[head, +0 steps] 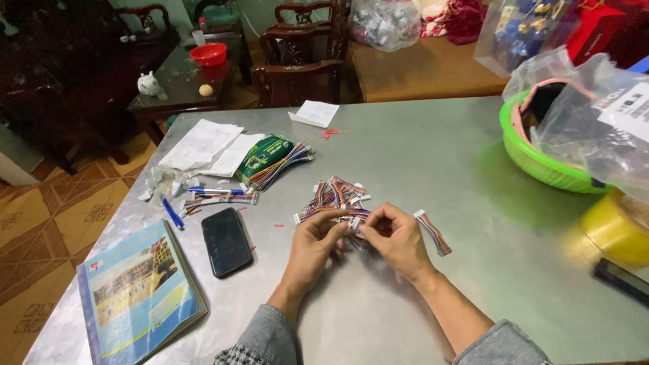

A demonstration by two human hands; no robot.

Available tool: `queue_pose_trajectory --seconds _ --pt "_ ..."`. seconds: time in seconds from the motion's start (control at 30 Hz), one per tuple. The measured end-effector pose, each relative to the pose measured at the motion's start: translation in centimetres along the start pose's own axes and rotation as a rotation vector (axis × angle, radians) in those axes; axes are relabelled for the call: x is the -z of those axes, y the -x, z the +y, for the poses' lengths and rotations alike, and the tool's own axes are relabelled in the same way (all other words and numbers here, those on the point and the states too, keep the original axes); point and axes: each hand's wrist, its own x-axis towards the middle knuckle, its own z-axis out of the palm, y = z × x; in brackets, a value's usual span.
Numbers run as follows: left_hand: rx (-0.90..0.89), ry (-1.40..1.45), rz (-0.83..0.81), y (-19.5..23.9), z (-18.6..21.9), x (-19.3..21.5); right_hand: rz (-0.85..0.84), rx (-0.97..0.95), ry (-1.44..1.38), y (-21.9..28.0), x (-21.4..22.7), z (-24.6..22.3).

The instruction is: Sorting and untangling small electronic wire harnesses on a table.

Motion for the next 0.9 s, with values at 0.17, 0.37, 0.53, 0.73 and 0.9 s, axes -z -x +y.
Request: queue_pose_trajectory --seconds 0.17,0.37,0.53,0.73,0.9 --pt "-0.167 -0.160 0.276 -1.0 -1.7 0.7 0.223 0.009 0.307 -1.3 4.3 0.3" --pt "-0.320 -0.574 0.554 -0.3 -1.2 0.9 0.360 0.121 0.643 -1.0 6.4 1.2" --pt "-0.318 -0.701 0.568 -0.4 -1.4 1.4 0.217 0.421 0.713 -0.2 4.3 -0.2" --pt "-0.147 -0.710 0.438 -0.4 -0.7 0.9 -0.090 0.391 0.915 -0.7 2.8 1.3" --pt "-0.143 -0.735 0.414 0.1 0.4 0.4 -0.194 0.151 0.938 -1.8 2.2 -0.5"
